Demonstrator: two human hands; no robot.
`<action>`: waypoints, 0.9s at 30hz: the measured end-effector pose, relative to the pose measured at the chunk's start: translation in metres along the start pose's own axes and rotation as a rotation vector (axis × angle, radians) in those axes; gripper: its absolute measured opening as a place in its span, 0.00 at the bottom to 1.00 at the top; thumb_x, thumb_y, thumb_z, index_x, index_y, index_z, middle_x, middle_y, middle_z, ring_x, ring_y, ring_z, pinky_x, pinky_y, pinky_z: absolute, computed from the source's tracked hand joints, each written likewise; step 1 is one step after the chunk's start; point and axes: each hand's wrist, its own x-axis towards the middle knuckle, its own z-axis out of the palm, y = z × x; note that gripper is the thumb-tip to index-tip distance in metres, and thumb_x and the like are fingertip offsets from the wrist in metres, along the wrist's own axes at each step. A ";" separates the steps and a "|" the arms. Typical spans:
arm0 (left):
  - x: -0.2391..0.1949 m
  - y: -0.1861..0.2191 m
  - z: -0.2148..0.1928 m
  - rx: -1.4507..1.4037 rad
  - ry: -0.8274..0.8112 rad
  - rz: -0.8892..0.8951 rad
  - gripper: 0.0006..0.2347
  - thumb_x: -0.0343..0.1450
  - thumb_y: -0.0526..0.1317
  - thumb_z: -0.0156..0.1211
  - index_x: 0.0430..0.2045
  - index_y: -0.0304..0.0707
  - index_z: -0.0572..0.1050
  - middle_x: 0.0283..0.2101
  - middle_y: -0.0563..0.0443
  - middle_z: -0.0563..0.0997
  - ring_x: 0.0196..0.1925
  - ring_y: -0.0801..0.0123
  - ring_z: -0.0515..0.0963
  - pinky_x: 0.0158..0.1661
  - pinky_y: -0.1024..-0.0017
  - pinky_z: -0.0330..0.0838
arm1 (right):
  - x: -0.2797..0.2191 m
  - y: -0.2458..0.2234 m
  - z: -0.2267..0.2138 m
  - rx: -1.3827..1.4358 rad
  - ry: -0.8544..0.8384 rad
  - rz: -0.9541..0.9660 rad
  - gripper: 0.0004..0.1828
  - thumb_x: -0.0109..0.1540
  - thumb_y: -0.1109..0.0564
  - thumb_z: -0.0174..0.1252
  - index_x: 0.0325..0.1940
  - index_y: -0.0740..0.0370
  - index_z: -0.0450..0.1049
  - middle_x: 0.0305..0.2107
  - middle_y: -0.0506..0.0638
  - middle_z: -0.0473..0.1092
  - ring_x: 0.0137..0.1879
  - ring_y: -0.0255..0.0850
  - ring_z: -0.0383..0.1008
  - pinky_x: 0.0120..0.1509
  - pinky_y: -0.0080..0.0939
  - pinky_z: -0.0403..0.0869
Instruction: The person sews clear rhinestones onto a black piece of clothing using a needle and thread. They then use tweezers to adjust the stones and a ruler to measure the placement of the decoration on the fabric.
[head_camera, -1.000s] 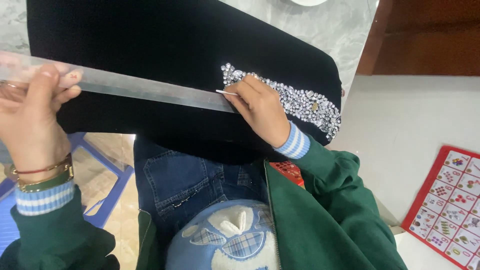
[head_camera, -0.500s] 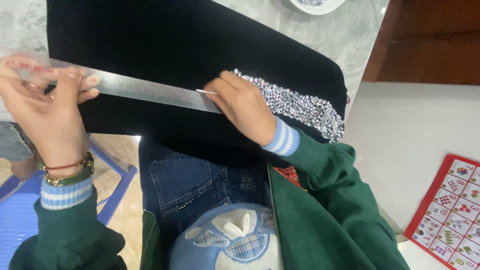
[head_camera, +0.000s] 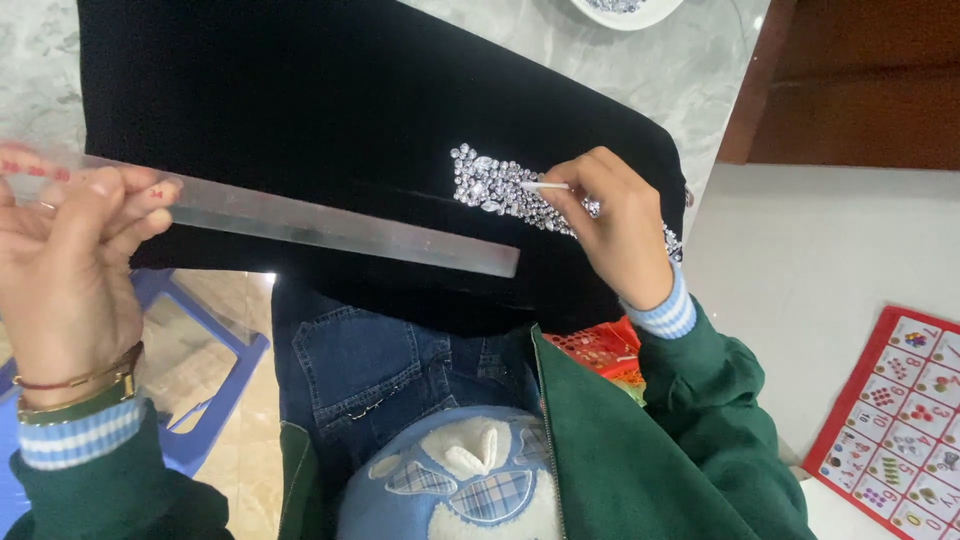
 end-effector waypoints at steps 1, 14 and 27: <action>0.003 -0.001 -0.004 -0.008 -0.045 -0.037 0.11 0.87 0.38 0.51 0.61 0.45 0.57 0.51 0.48 0.81 0.52 0.77 0.85 0.52 0.89 0.81 | 0.000 0.002 -0.002 0.015 -0.008 0.013 0.03 0.69 0.64 0.62 0.40 0.65 0.75 0.34 0.52 0.72 0.37 0.42 0.68 0.42 0.39 0.68; 0.071 -0.013 0.003 -0.021 -0.056 -0.110 0.08 0.80 0.50 0.52 0.46 0.52 0.75 0.48 0.68 0.82 0.54 0.96 0.85 0.53 1.01 0.80 | 0.046 0.004 0.022 0.119 -0.024 -0.103 0.04 0.70 0.64 0.59 0.40 0.65 0.74 0.33 0.53 0.71 0.37 0.42 0.73 0.43 0.38 0.75; 0.092 -0.018 -0.001 -0.005 -0.121 -0.105 0.08 0.81 0.49 0.52 0.49 0.54 0.73 0.52 0.69 0.81 0.56 0.96 0.85 0.56 1.01 0.81 | 0.056 0.001 0.037 0.098 -0.015 -0.099 0.05 0.69 0.66 0.58 0.38 0.63 0.72 0.31 0.52 0.69 0.34 0.40 0.69 0.39 0.38 0.72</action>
